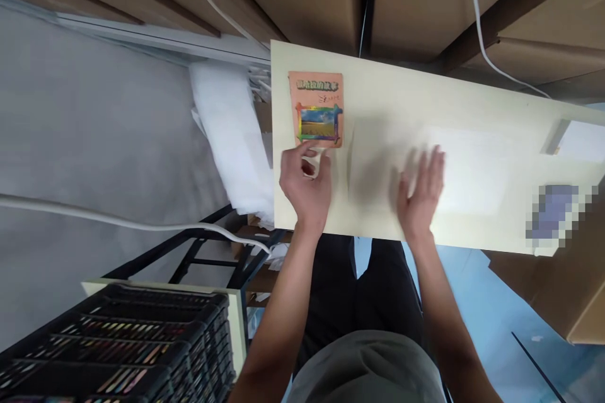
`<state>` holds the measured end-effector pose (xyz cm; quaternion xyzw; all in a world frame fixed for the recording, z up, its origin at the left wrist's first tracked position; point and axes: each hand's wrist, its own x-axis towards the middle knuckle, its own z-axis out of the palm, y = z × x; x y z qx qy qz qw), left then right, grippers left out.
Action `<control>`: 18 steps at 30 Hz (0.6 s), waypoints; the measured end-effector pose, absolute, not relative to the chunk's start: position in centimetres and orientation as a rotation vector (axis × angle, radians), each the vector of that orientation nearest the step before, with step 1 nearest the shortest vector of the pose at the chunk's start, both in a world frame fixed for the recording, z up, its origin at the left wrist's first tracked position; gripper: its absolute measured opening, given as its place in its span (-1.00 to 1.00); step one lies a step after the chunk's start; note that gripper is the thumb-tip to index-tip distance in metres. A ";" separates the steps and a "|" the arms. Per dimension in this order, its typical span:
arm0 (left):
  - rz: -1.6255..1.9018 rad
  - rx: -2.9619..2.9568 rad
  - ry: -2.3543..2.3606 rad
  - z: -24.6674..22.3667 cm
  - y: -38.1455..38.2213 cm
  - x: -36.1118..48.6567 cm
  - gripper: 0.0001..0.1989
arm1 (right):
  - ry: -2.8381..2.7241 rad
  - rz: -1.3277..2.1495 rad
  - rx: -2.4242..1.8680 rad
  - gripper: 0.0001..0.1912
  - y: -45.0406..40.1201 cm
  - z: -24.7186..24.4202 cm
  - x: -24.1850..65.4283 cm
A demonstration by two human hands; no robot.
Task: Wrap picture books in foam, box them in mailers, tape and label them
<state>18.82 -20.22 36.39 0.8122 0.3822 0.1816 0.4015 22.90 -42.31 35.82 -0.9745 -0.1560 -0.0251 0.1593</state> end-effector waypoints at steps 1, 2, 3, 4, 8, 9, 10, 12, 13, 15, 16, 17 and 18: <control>0.522 2.067 0.976 36.2 -19.3 18.9 -0.71 | -0.532 -0.027 -2.709 -0.33 -39.8 36.1 22.8; 0.563 2.071 0.982 36.0 -18.5 19.1 -0.67 | -0.610 0.025 -2.634 -0.41 -37.3 36.2 22.7; 0.578 2.066 0.985 35.7 -17.7 19.3 -0.65 | -0.651 0.062 -2.574 -0.50 -34.7 36.1 22.6; 0.567 2.051 0.985 35.4 -17.0 19.6 -0.63 | -0.643 0.075 -2.540 -0.57 -32.3 35.9 22.7; 0.439 1.906 0.993 34.2 -14.4 20.9 -0.66 | -0.340 -0.049 -2.554 -0.64 -26.1 34.6 23.3; 0.413 1.851 0.997 33.9 -13.8 21.2 -0.67 | -0.275 -0.073 -2.557 -0.64 -25.6 34.4 23.4; 0.388 1.790 0.999 33.8 -13.2 21.5 -0.68 | -0.229 -0.085 -2.556 -0.65 -25.3 34.2 23.4; 0.344 1.677 0.994 33.9 -12.3 22.0 -0.72 | -0.177 -0.082 -2.541 -0.67 -25.4 34.1 23.4; 0.332 1.638 0.985 34.3 -12.1 22.2 -0.74 | -0.168 -0.070 -2.527 -0.68 -25.6 34.1 23.4; 0.335 1.602 0.945 35.7 -12.0 22.2 -0.72 | -0.185 -0.037 -2.473 -0.68 -26.1 34.6 23.3; 0.345 1.599 0.912 36.6 -12.2 22.1 -0.69 | -0.202 -0.025 -2.429 -0.68 -26.5 35.0 23.3; 0.355 1.599 0.873 37.8 -12.7 21.8 -0.66 | -0.211 -0.018 -2.378 -0.68 -27.0 35.6 23.3; 0.357 1.594 0.829 38.9 -13.3 21.5 -0.63 | -0.203 -0.016 -2.325 -0.68 -27.6 36.3 23.2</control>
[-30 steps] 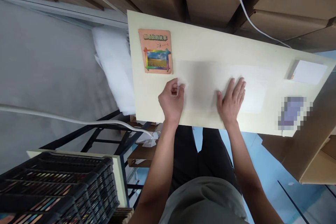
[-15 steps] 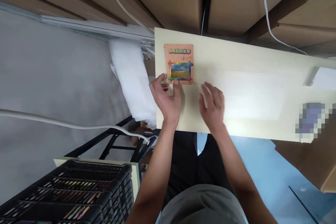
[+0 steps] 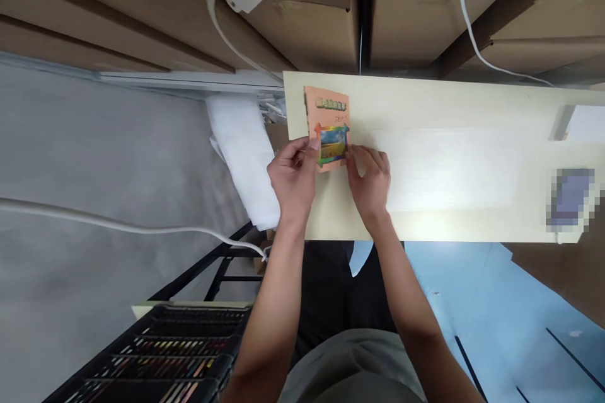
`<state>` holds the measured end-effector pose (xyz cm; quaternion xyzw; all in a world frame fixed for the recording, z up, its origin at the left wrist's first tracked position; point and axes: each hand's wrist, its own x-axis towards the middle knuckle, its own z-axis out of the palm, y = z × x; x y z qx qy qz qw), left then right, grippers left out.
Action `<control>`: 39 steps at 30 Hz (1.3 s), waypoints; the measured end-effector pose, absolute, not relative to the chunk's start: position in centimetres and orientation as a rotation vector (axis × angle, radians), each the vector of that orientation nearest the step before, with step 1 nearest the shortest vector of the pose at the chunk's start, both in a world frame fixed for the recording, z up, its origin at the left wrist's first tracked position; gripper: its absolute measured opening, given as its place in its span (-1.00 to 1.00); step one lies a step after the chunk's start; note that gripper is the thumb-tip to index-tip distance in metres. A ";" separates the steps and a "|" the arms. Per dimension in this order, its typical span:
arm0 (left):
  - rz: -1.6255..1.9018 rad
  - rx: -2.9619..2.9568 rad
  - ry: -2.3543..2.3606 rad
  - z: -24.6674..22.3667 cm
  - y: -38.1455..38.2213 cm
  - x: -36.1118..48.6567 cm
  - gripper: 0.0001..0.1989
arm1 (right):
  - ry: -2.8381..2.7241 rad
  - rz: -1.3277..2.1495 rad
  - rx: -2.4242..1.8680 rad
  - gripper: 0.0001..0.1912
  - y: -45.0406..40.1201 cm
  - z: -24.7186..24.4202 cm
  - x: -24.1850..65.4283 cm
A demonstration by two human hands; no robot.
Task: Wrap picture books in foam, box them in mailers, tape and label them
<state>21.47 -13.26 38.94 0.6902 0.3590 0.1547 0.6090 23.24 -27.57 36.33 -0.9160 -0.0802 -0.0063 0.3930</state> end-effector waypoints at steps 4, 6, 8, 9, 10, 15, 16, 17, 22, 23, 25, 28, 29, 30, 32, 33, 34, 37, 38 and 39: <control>0.264 1.490 0.711 42.5 -17.0 19.6 -0.54 | -0.031 0.027 -2.162 -0.56 -31.8 40.1 23.0; 0.175 1.434 0.681 42.8 -19.4 18.9 -0.54 | 0.048 0.076 -2.111 -0.57 -34.9 41.6 23.0; 0.089 1.418 0.652 41.9 -21.8 18.4 -0.57 | 0.107 0.111 -2.110 -0.61 -38.1 42.3 23.2; 0.060 1.430 0.637 41.1 -22.9 18.2 -0.60 | 0.127 0.122 -2.132 -0.63 -39.6 42.3 23.4; 0.045 1.458 0.624 40.3 -23.9 18.1 -0.63 | 0.137 0.135 -2.164 -0.65 -40.8 42.1 23.5; 0.099 1.749 0.606 36.5 -27.0 17.8 -0.76 | 0.062 0.135 -2.335 -0.67 -44.0 39.2 24.0; 0.110 1.802 0.616 36.1 -27.2 17.8 -0.78 | 0.037 0.130 -2.363 -0.68 -44.0 38.6 24.1; 0.118 1.845 0.631 35.8 -27.4 17.8 -0.79 | 0.012 0.127 -2.391 -0.69 -44.0 38.1 24.2; 0.170 1.905 0.726 35.6 -27.8 18.1 -0.87 | -0.085 0.155 -2.483 -0.75 -43.9 36.9 25.0; 0.199 1.911 0.772 35.6 -27.9 18.2 -0.89 | -0.094 0.176 -2.494 -0.77 -43.9 36.9 25.2; 0.270 1.927 0.904 35.6 -27.9 18.3 -0.84 | -0.106 0.225 -2.511 -0.78 -44.1 37.1 25.6; 0.321 1.950 1.072 35.4 -27.7 18.4 -0.76 | -0.140 0.280 -2.535 -0.79 -44.2 37.5 25.9; 0.314 1.953 1.087 35.3 -27.7 18.5 -0.81 | -0.155 0.286 -2.551 -0.78 -44.1 37.5 26.0; 0.305 1.955 1.084 35.3 -27.6 18.6 -0.88 | -0.168 0.284 -2.570 -0.78 -44.1 37.5 26.0; 0.301 1.952 1.051 35.5 -27.7 18.8 -0.94 | -0.181 0.272 -2.604 -0.76 -44.1 37.4 25.9; 0.307 1.942 1.037 35.7 -27.8 18.9 -0.94 | -0.182 0.269 -2.612 -0.75 -44.1 37.3 25.9; 0.315 1.925 1.030 36.0 -28.0 19.0 -0.93 | -0.182 0.271 -2.614 -0.75 -44.1 37.1 25.9; 0.323 1.839 1.011 36.7 -28.9 19.2 -0.89 | -0.193 0.290 -2.591 -0.76 -44.4 36.4 26.1; 0.312 1.817 0.988 36.8 -29.4 19.2 -0.86 | -0.204 0.291 -2.576 -0.77 -44.5 36.2 26.2; 0.297 1.809 0.955 36.9 -29.8 19.3 -0.82 | -0.218 0.289 -2.560 -0.77 -44.7 36.0 26.3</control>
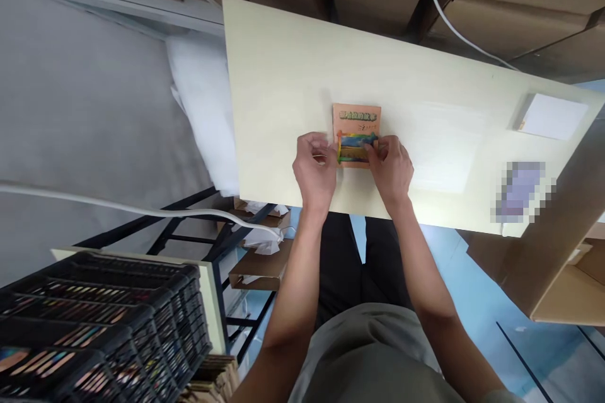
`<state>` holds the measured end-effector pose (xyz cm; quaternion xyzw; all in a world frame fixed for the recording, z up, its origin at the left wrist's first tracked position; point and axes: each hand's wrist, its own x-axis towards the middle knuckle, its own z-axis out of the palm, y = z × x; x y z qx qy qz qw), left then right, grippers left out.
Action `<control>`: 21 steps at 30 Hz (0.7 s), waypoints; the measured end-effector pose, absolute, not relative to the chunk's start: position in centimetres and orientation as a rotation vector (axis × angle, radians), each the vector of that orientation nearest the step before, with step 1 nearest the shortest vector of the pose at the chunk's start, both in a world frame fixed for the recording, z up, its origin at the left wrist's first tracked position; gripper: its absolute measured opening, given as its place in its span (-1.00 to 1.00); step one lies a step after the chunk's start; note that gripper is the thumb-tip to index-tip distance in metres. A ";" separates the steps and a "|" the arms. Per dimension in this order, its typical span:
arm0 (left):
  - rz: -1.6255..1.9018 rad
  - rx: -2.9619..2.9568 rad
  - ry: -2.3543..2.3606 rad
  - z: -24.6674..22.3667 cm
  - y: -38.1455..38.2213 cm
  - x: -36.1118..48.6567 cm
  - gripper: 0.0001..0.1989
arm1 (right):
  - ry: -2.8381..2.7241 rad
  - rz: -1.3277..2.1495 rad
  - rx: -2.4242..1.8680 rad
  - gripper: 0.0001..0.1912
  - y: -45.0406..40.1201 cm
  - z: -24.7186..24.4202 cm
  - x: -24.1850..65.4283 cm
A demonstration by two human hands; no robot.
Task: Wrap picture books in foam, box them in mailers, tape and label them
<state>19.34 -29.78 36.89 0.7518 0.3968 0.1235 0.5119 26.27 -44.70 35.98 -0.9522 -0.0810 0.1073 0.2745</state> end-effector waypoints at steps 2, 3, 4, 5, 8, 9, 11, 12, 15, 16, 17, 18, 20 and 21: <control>0.261 1.824 0.882 36.8 -30.6 19.6 -0.77 | -0.251 0.281 -2.529 -0.78 -45.0 35.6 26.4; 0.246 1.841 0.852 36.7 -30.9 19.8 -0.76 | -0.266 0.276 -2.519 -0.79 -45.2 35.5 26.4; 0.238 1.861 0.829 36.6 -31.1 19.9 -0.75 | -0.280 0.271 -2.514 -0.80 -45.3 35.3 26.4; 0.234 1.883 0.811 36.5 -31.2 20.1 -0.74 | -0.292 0.264 -2.511 -0.80 -45.5 35.1 26.4; 0.221 1.922 0.769 36.4 -31.0 20.6 -0.73 | -0.327 0.219 -2.507 -0.80 -45.8 34.4 26.2; 0.218 1.918 0.757 36.5 -30.8 20.8 -0.75 | -0.340 0.199 -2.505 -0.79 -45.8 34.1 26.1; 0.216 1.889 0.745 36.6 -30.3 21.0 -0.75 | -0.365 0.156 -2.501 -0.75 -45.9 33.5 25.8; 0.215 1.876 0.749 36.7 -30.2 21.1 -0.76 | -0.377 0.133 -2.501 -0.73 -45.9 33.2 25.6; 0.221 1.899 0.831 36.4 -30.0 21.3 -0.78 | -0.407 0.068 -2.510 -0.66 -45.9 32.6 25.3; 0.231 1.922 0.877 36.3 -30.1 21.3 -0.75 | -0.417 0.053 -2.513 -0.63 -45.9 32.5 25.2; 0.244 1.945 0.927 36.1 -30.2 21.4 -0.73 | -0.428 0.043 -2.513 -0.61 -45.9 32.5 25.1; 0.255 1.962 0.975 35.9 -30.3 21.5 -0.72 | -0.438 0.037 -2.512 -0.60 -45.9 32.4 25.0; 0.252 1.970 1.040 35.6 -30.5 21.7 -0.76 | -0.453 0.039 -2.515 -0.59 -45.9 32.4 24.9; 0.237 1.957 1.059 35.5 -30.5 21.8 -0.78 | -0.455 0.048 -2.521 -0.59 -45.9 32.3 24.8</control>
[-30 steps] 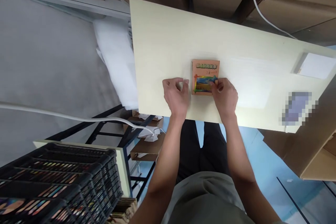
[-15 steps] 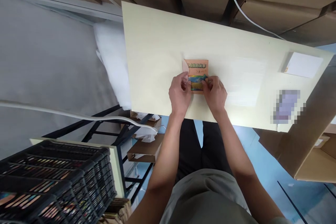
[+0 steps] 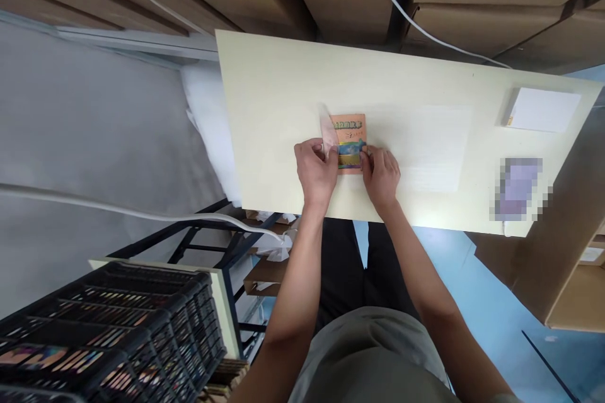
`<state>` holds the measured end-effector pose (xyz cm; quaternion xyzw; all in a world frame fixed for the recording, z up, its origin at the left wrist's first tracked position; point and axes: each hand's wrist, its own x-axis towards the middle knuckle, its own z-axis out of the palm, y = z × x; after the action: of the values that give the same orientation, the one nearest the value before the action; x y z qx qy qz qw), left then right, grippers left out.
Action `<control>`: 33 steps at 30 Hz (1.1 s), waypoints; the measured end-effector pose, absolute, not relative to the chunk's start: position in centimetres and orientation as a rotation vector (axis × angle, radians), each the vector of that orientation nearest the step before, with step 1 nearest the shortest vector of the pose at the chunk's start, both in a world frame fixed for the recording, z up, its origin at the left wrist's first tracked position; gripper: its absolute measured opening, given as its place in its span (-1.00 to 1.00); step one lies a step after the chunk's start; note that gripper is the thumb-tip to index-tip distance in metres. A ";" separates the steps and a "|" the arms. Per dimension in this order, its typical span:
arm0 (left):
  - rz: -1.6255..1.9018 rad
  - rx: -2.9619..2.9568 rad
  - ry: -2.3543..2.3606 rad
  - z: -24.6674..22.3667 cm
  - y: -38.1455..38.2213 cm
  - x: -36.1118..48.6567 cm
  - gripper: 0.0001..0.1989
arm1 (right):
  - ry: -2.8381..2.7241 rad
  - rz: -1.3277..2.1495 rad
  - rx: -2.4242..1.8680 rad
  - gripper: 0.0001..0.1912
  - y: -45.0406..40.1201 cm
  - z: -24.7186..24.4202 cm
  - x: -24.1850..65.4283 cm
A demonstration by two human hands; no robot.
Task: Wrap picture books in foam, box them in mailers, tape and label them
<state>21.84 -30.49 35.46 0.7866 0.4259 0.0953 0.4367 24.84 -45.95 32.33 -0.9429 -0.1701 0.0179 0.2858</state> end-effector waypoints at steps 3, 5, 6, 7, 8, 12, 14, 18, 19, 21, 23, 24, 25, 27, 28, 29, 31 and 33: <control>0.145 1.835 1.085 35.6 -30.0 22.3 -0.80 | -0.442 0.100 -2.540 -0.63 -45.9 32.2 24.9; 0.079 1.739 1.069 36.0 -29.3 22.5 -0.76 | -0.431 0.138 -2.536 -0.67 -46.0 32.5 25.0; 0.055 1.710 1.042 36.3 -29.0 22.5 -0.74 | -0.420 0.145 -2.530 -0.68 -46.0 32.9 24.9; 0.038 1.695 1.005 36.7 -28.6 22.6 -0.72 | -0.401 0.138 -2.523 -0.70 -45.9 33.6 24.8; 0.028 1.693 0.962 37.1 -28.3 22.6 -0.70 | -0.376 0.115 -2.513 -0.71 -45.8 34.5 24.6; 0.006 1.720 0.817 38.3 -28.0 22.7 -0.66 | -0.392 0.049 -2.428 -0.71 -44.8 39.2 22.3; -0.006 1.745 0.788 38.8 -28.4 22.8 -0.67 | -0.488 0.119 -2.403 -0.65 -43.9 40.7 20.8; 0.034 1.880 0.776 40.2 -30.0 23.3 -0.65 | -0.476 0.154 -2.443 -0.59 -42.7 40.5 18.8; 0.062 1.920 0.759 40.6 -30.4 23.5 -0.60 | -0.445 0.125 -2.457 -0.63 -42.7 40.1 18.7; 0.107 1.984 0.681 41.7 -31.0 24.0 -0.48 | -0.388 0.073 -2.479 -0.70 -43.0 39.6 18.8; 0.108 2.041 0.547 42.6 -31.2 24.9 -0.47 | -0.347 0.042 -2.493 -0.71 -43.6 39.6 19.1; 0.095 2.072 0.473 43.0 -31.2 25.4 -0.54 | -0.334 0.034 -2.494 -0.71 -43.9 39.6 19.3; 0.080 2.105 0.403 43.2 -31.1 25.9 -0.63 | -0.324 0.027 -2.490 -0.70 -44.1 39.7 19.4; 0.058 2.178 0.288 43.3 -30.8 27.1 -0.79 | -0.298 0.011 -2.468 -0.69 -44.6 39.9 19.5; 0.056 2.212 0.246 43.2 -30.6 27.8 -0.81 | -0.280 0.003 -2.453 -0.69 -44.8 40.0 19.5; 0.057 2.240 0.213 43.0 -30.4 28.5 -0.79 | -0.258 -0.003 -2.436 -0.68 -45.0 40.0 19.5; 0.063 2.281 0.172 42.6 -30.3 30.0 -0.73 | -0.213 -0.006 -2.399 -0.67 -45.4 40.1 19.4; 0.057 2.310 0.153 42.0 -30.5 31.5 -0.65 | -0.172 0.006 -2.358 -0.64 -45.8 40.2 19.4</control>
<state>31.48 -30.47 42.05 0.9137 0.0603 0.0226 0.4013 19.37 -45.84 40.19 -0.9230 -0.0674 0.0025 0.3787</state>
